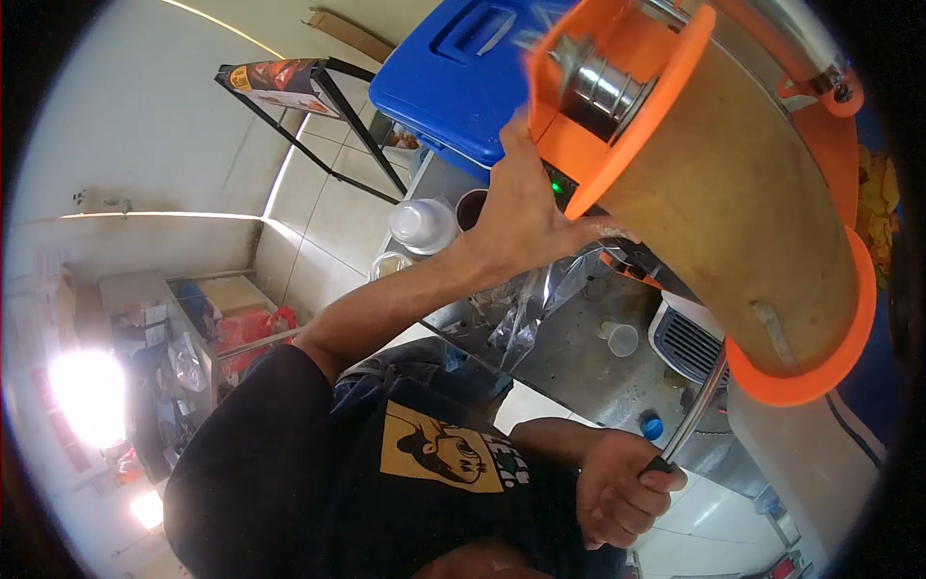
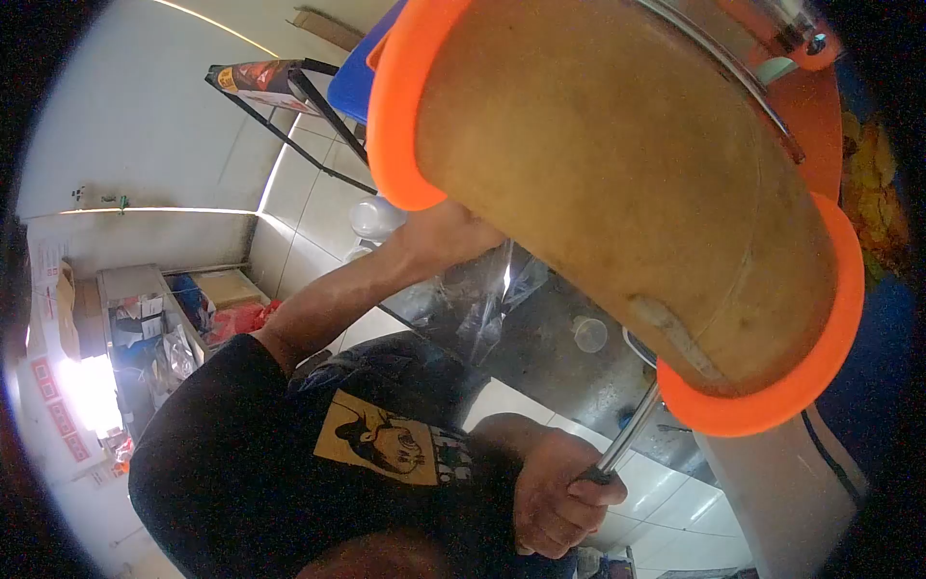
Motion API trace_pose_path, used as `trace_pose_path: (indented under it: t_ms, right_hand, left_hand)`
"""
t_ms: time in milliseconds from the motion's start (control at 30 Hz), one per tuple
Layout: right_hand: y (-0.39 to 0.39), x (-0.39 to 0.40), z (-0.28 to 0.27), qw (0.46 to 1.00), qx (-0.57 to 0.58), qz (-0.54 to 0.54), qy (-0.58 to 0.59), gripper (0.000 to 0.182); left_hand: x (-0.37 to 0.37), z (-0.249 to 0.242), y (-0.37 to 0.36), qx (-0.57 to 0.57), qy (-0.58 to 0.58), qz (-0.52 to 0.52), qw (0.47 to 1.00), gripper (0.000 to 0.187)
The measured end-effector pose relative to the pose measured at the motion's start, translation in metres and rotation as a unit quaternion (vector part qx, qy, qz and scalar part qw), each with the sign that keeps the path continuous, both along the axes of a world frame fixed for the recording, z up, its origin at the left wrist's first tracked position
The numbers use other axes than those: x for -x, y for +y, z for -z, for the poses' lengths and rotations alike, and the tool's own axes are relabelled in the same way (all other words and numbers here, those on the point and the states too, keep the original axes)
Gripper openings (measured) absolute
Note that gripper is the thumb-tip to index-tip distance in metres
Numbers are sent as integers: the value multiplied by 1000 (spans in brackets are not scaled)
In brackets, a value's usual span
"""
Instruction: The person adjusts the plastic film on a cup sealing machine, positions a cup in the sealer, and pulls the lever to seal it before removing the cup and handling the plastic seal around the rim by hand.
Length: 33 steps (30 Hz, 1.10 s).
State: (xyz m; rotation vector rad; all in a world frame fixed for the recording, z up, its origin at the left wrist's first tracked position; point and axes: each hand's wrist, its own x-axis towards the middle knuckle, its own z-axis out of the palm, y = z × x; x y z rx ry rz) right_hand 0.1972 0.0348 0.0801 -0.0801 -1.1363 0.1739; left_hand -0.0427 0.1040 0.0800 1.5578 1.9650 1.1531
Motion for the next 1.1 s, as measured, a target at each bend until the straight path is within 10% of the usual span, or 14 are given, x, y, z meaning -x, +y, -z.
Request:
trace_pose_path:
  t_ms: [1100]
  right_hand:
    - [5, 5, -4, 999, -16, -17, 29, 37]
  left_hand:
    - [-2, 2, 2, -33, 0, -13, 999, 125]
